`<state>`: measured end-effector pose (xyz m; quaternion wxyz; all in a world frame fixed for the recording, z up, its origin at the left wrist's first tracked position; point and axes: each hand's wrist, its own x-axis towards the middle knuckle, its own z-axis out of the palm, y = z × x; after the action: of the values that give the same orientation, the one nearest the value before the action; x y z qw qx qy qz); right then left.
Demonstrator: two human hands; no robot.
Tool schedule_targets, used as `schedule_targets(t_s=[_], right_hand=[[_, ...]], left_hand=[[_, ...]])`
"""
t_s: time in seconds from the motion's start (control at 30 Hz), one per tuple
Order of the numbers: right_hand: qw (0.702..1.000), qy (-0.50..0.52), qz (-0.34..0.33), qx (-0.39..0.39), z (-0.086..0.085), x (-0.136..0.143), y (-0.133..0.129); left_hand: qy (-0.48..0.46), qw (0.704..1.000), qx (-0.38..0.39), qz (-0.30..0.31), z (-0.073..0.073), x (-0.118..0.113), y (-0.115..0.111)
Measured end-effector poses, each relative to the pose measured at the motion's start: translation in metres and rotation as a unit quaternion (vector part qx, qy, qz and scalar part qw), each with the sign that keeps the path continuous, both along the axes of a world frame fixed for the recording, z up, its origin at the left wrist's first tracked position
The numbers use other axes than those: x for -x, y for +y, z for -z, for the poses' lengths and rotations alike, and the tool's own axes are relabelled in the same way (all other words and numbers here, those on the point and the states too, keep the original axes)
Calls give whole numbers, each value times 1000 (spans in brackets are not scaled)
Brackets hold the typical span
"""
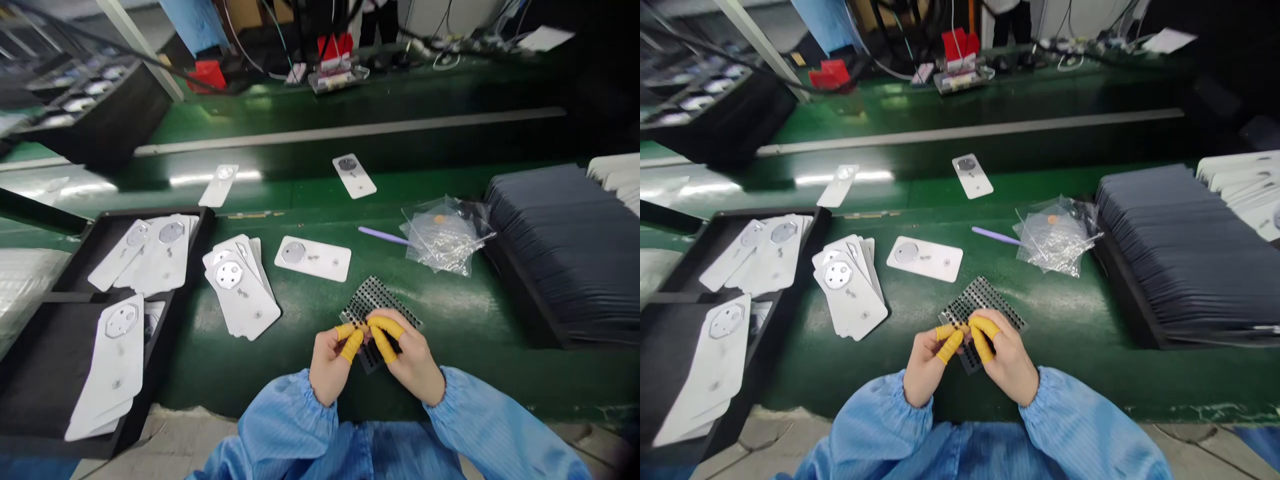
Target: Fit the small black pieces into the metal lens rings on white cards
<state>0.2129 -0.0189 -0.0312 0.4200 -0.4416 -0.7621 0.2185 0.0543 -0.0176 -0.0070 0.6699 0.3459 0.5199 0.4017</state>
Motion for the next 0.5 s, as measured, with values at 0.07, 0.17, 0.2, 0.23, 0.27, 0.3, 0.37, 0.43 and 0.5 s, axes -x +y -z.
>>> schedule_targets(t_s=[0.07,0.17,0.2,0.23,0.27,0.3,0.37,0.43,0.5], right_hand=[[1000,-9,1,11,2,2,2],[999,-30,-3,11,5,4,6],[1000,-26,3,16,7,4,7],[1000,-18,12,17,9,4,8],[1000,-10,20,11,13,4,9],[1000,-7,28,-3,18,3,10],[998,-15,33,-43,31,0,10],[997,-24,42,-68,48,-1,9],[995,-16,82,-59,63,1,7]], left_hand=[[9,999,10,31,6,5,4],[57,992,54,96,14,15,10],[86,988,62,115,16,19,11],[123,981,61,134,16,24,11],[166,972,57,159,15,30,11],[215,955,45,198,10,37,13],[311,903,8,296,-7,52,25],[379,850,-39,365,-33,62,55],[424,830,-96,348,-60,56,108]])
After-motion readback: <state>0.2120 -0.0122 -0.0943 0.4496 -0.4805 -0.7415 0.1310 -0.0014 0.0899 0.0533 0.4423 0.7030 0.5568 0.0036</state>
